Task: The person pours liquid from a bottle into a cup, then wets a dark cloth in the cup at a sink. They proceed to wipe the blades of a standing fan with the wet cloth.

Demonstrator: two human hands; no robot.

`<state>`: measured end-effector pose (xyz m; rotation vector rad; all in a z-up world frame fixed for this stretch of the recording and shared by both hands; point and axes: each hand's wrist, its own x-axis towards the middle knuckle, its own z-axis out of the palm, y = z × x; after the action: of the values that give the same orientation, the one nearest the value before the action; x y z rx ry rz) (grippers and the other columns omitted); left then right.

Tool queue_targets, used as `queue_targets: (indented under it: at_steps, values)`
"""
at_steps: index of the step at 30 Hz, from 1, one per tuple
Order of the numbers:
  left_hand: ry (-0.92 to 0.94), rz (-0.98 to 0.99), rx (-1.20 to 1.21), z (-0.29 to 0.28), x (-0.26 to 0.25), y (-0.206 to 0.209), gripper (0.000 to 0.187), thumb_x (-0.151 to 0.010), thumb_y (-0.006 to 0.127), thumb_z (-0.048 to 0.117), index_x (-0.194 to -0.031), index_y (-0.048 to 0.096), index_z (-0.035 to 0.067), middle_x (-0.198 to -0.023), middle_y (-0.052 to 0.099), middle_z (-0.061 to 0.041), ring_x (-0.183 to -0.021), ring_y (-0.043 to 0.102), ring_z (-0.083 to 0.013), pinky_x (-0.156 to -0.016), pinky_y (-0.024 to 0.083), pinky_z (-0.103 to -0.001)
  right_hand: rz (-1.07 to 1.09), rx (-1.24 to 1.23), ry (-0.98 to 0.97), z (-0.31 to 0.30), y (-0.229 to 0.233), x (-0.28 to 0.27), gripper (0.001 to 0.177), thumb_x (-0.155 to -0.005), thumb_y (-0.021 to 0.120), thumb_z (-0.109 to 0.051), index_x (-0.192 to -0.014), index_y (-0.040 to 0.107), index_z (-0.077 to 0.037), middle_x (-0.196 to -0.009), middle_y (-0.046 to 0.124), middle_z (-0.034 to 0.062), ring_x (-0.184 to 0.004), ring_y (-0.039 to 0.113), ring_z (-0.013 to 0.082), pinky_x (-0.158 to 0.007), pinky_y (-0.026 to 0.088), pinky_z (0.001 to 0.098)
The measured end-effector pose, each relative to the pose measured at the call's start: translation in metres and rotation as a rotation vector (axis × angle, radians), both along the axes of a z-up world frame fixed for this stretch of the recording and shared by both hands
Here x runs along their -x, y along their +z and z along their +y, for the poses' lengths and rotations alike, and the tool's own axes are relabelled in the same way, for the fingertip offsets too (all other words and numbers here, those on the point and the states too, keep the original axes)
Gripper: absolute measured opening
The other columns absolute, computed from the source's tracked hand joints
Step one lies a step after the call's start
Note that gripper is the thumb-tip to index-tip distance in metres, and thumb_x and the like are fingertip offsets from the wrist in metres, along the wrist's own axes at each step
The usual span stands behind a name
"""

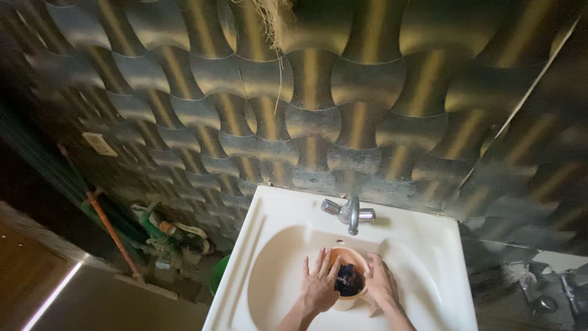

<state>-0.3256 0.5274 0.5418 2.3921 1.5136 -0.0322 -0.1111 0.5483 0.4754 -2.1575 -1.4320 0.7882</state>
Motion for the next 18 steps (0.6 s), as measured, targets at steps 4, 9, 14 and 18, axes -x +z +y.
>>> queue_targets:
  at_steps: [4,9,14,18]
  values:
    - [-0.020,-0.004,-0.079,0.008,-0.011,0.005,0.094,-0.085,0.068,0.034,-0.164,0.021,0.015,-0.172,0.007,-0.014,-0.159,0.000,-0.0302,-0.119,0.006,-0.070,-0.059,-0.097,0.009,0.019,0.025,-0.008,0.057,-0.096,0.062,-0.032,-0.147,0.042,-0.017,-0.135,0.064,0.0101,-0.122,0.064,0.0307,-0.104,0.051,0.0437]
    - [-0.019,-0.142,-0.113,0.017,-0.024,0.017,0.092,-0.085,0.069,0.039,-0.161,0.026,0.011,-0.170,0.014,-0.017,-0.158,0.006,-0.0322,-0.120,0.009,-0.069,-0.023,-0.198,-0.037,0.055,0.057,-0.021,0.065,-0.095,0.060,-0.036,-0.152,0.038,-0.013,-0.138,0.062,0.0129,-0.121,0.064,0.0345,-0.101,0.051,0.0463]
    - [0.009,-0.172,-0.103,0.024,-0.033,0.032,0.088,-0.084,0.070,0.036,-0.159,0.031,0.011,-0.169,0.018,-0.018,-0.158,0.010,-0.0321,-0.120,0.009,-0.068,-0.001,-0.333,-0.006,0.089,0.071,-0.023,0.070,-0.095,0.062,-0.038,-0.154,0.037,-0.011,-0.137,0.062,0.0163,-0.122,0.063,0.0373,-0.101,0.050,0.0469]
    - [0.022,-0.212,-0.088,0.028,-0.037,0.037,0.085,-0.084,0.069,0.034,-0.158,0.035,0.009,-0.169,0.021,-0.018,-0.159,0.011,-0.0312,-0.120,0.009,-0.068,0.100,-0.312,0.022,0.113,0.059,-0.024,0.069,-0.093,0.061,-0.039,-0.153,0.041,-0.012,-0.135,0.064,0.0171,-0.116,0.066,0.0363,-0.101,0.051,0.0460]
